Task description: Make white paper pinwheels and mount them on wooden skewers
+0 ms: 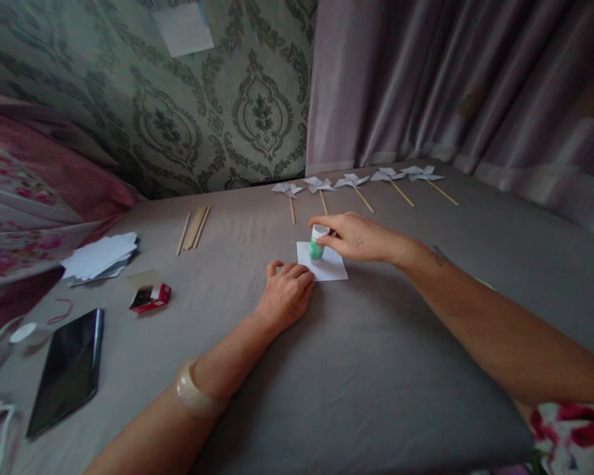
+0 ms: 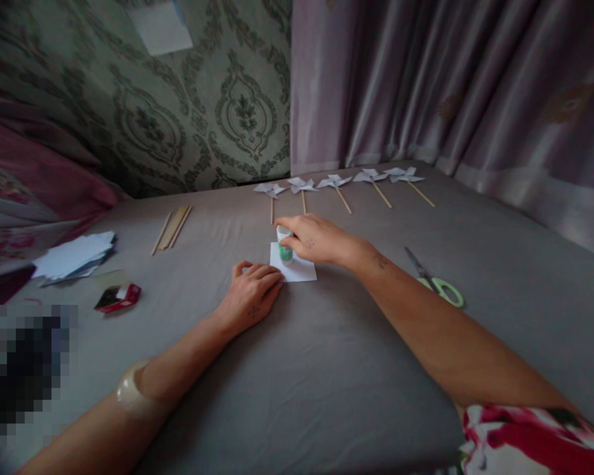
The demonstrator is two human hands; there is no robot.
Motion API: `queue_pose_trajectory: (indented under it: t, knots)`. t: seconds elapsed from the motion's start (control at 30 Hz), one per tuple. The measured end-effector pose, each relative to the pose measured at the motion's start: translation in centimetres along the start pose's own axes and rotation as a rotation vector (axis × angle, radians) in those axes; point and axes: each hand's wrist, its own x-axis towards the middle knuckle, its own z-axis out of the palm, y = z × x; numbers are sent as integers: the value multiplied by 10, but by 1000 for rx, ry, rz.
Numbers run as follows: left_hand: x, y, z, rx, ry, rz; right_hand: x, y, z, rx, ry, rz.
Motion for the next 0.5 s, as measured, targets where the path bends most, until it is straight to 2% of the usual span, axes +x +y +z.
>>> queue_pose_trajectory:
  t: [0.2,0.27,0.33,0.4,0.5]
  knots:
    - [1,1,-2,10,-22,-6,7,-4,-8,-48,-117,-66]
    - [1,1,-2,13,-30,-9,9,-2,-9,-37,-114,-55]
    - [2,1,-2,17,-34,-13,10,3,-11,9,-20,1]
    - [1,1,-2,19,-30,-15,8,11,-12,145,148,140]
    - [1,0,1,11,-15,-5,-3,25,-17,566,403,426]
